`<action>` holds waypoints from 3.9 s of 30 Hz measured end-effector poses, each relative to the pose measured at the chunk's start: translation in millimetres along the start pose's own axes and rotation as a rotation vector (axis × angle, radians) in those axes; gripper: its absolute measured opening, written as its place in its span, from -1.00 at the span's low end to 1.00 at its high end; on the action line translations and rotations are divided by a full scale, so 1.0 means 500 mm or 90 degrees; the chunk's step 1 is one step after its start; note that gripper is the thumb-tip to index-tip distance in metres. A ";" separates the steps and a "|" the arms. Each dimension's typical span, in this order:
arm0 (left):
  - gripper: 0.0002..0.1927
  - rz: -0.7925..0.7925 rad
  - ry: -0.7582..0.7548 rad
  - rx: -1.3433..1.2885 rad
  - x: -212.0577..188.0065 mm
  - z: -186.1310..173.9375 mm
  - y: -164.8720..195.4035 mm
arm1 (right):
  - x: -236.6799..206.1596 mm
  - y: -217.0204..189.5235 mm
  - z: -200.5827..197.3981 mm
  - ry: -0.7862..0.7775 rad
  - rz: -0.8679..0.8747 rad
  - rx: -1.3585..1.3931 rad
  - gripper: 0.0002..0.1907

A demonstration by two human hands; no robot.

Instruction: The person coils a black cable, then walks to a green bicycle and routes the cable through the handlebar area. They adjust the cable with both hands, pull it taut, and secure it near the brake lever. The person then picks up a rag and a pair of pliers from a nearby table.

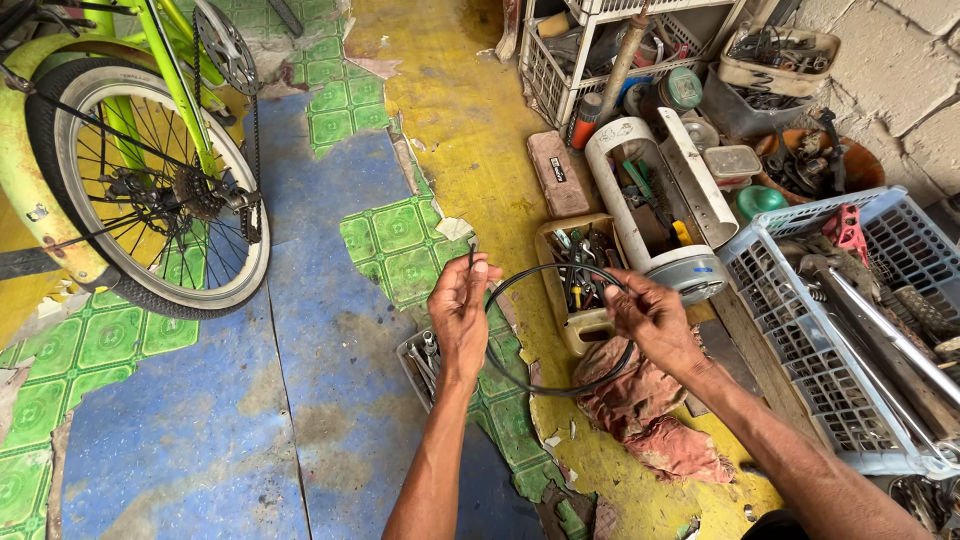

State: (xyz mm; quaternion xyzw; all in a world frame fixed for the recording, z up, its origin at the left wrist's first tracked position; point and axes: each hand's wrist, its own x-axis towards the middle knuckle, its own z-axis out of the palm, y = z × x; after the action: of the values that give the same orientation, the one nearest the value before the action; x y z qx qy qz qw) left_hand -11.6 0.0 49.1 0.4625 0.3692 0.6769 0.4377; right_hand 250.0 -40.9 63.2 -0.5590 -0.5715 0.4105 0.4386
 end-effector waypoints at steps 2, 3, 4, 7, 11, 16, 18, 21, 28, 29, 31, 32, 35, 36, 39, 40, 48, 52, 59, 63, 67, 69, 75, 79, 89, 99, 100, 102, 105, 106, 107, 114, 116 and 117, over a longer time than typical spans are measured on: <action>-0.71 -0.012 0.015 -0.047 -0.004 0.001 0.006 | 0.003 0.004 0.001 0.029 -0.007 -0.012 -0.63; -0.70 -0.012 -0.007 -0.073 -0.006 -0.001 0.008 | 0.004 0.007 0.001 0.044 -0.009 -0.017 -0.64; -0.69 -0.011 -0.028 -0.100 -0.008 -0.002 0.009 | 0.005 0.010 -0.002 0.050 -0.017 0.018 -0.65; -0.71 -0.044 -0.030 -0.071 -0.003 -0.006 0.004 | 0.006 0.014 -0.012 0.064 -0.041 0.049 -0.67; -0.77 -0.272 -0.028 0.122 0.003 -0.013 -0.013 | -0.005 -0.004 -0.024 0.039 -0.114 -0.170 -0.70; -0.74 -0.337 -0.108 -0.029 -0.013 -0.012 -0.040 | -0.031 -0.050 -0.011 0.010 -0.422 -0.249 -0.76; -0.75 -0.376 -0.133 -0.086 -0.020 -0.014 -0.049 | -0.034 -0.061 -0.007 -0.028 -0.340 -0.252 -0.75; -0.78 -0.420 -0.193 -0.179 -0.022 -0.017 -0.063 | -0.034 -0.061 -0.012 -0.060 -0.340 -0.269 -0.74; -0.75 -0.405 -0.045 -0.385 -0.001 -0.033 -0.085 | -0.009 -0.023 -0.030 0.068 -0.106 -0.189 -0.76; -0.69 -0.416 -0.004 -0.447 0.005 -0.039 -0.081 | -0.005 -0.019 -0.035 0.094 -0.119 -0.170 -0.77; -0.75 -0.309 -0.067 -0.570 0.014 -0.049 -0.063 | 0.008 -0.015 -0.045 0.132 -0.083 -0.073 -0.77; -0.79 -0.254 -0.098 -0.629 0.016 -0.050 -0.052 | 0.014 -0.013 -0.048 0.143 -0.032 0.008 -0.78; -0.71 -0.300 -0.013 -0.684 0.011 -0.048 -0.020 | 0.023 -0.008 -0.046 0.134 0.023 0.159 -0.79; -0.75 -0.288 -0.019 -0.652 0.011 -0.047 -0.012 | 0.024 -0.007 -0.045 0.124 0.025 0.194 -0.80; -0.88 -0.236 -0.030 -0.492 0.014 -0.038 -0.009 | 0.016 -0.006 -0.036 0.112 -0.013 0.059 -0.77; -0.92 -0.209 -0.027 -0.395 0.014 -0.032 -0.015 | 0.012 -0.007 -0.035 0.095 -0.049 -0.019 -0.77; -0.95 -0.432 -0.175 -0.184 -0.015 -0.027 -0.071 | -0.030 -0.051 -0.006 -0.033 -0.211 -0.232 -0.77; -0.95 -0.536 -0.286 -0.262 -0.027 -0.029 -0.090 | -0.037 -0.084 -0.014 -0.061 -0.279 -0.210 -0.76; -0.88 -0.685 -0.380 -0.465 -0.070 -0.006 -0.122 | -0.012 -0.062 -0.031 -0.109 -0.155 -0.177 -0.73; -0.80 -0.604 -0.382 -0.461 -0.083 0.002 -0.117 | 0.001 -0.027 -0.037 -0.112 -0.080 -0.143 -0.72; -0.72 -0.557 -0.287 -0.450 -0.091 0.009 -0.102 | 0.009 -0.012 -0.040 -0.125 -0.066 -0.151 -0.70; -0.74 -0.477 -0.270 -0.384 -0.091 0.012 -0.093 | 0.009 -0.010 -0.038 -0.126 -0.068 -0.153 -0.70; -0.74 -0.143 -0.215 0.021 -0.066 0.034 -0.074 | 0.003 -0.006 -0.022 -0.089 -0.192 -0.149 -0.74; -0.69 -0.096 -0.216 0.183 -0.056 0.031 -0.056 | 0.006 -0.001 -0.014 -0.082 -0.054 -0.119 -0.75; -0.57 -0.278 -0.231 -0.270 -0.018 -0.009 -0.019 | 0.018 0.002 -0.032 0.051 -0.037 -0.075 -0.77; -0.78 -0.211 -0.102 -0.060 -0.024 0.000 -0.070 | 0.028 -0.015 -0.041 0.206 0.055 0.059 -0.80; -0.80 -0.188 -0.093 -0.062 -0.023 -0.003 -0.067 | 0.033 -0.010 -0.045 0.227 0.066 0.094 -0.81; -0.82 -0.132 -0.088 -0.116 -0.019 -0.004 -0.058 | 0.047 0.001 -0.060 0.269 0.084 0.164 -0.84; -0.83 -0.083 -0.100 -0.238 -0.018 -0.003 -0.039 | 0.054 0.025 -0.072 0.269 0.143 0.223 -0.84; -0.84 -0.102 -0.108 -0.262 -0.019 0.002 -0.032 | 0.057 0.032 -0.070 0.254 0.128 0.228 -0.85; -0.85 -0.122 -0.115 -0.285 -0.021 0.004 -0.026 | 0.058 0.037 -0.067 0.239 0.114 0.233 -0.85; -0.85 -0.231 -0.041 -0.265 -0.023 0.011 -0.006 | 0.040 0.015 -0.054 0.189 0.086 0.087 -0.81; -0.82 -0.268 0.018 -0.188 -0.023 0.010 -0.018 | 0.027 0.004 -0.040 0.179 -0.028 0.003 -0.78; -0.84 -0.282 0.032 -0.185 -0.023 0.006 -0.026 | 0.021 -0.001 -0.039 0.177 -0.085 -0.040 -0.77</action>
State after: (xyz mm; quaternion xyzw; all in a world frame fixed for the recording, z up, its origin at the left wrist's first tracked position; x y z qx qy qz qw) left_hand -3.2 -6.1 34.9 0.2858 0.3708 0.6220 0.6276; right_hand 268.4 -31.0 69.7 -0.5849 -0.5534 0.2809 0.5223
